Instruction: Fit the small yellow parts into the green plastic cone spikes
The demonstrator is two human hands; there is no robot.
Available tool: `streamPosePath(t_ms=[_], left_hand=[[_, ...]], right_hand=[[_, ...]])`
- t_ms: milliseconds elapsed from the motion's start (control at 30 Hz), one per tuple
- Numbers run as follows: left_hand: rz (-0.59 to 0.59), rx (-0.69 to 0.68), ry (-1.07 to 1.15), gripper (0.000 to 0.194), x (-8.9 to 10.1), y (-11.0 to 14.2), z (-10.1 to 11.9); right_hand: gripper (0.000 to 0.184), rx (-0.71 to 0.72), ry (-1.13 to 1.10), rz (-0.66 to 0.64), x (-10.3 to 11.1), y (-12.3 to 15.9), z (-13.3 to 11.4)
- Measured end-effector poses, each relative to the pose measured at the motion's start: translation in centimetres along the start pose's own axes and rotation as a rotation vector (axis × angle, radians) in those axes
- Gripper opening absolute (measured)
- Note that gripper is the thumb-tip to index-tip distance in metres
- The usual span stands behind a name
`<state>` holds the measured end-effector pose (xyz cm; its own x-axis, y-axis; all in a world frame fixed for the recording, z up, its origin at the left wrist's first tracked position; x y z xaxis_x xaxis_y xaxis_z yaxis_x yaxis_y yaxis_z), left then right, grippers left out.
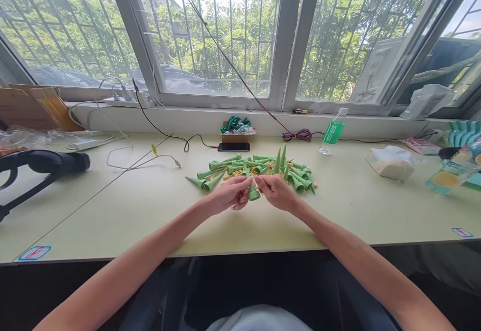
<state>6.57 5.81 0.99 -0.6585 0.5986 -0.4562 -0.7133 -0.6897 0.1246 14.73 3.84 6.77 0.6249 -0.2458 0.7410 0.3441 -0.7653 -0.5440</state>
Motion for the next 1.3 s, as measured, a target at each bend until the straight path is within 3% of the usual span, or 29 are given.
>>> streamPosePath(t_ms=[433, 1300], left_hand=[[-0.003, -0.213, -0.362, 0.039, -0.4, 0.5, 2.0], [0.014, -0.23, -0.402, 0.04, -0.5, 0.5, 2.2]], right_hand=[[0.049, 0.011, 0.001, -0.026, -0.5, 0.0, 0.3], [0.047, 0.013, -0.037, -0.013, -0.3, -0.2, 0.1]])
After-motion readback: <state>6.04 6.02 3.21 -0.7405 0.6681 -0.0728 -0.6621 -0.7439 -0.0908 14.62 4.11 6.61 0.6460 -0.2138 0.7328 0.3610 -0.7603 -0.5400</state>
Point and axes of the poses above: each hand's wrist, its own y-axis away from the middle knuckle, its own x-axis out of the back of the hand, z = x × y, the point moved 10 cm from there along -y, towards the middle knuckle, and after that the axes turned 15 degrees about y, right-handed, at the moved point
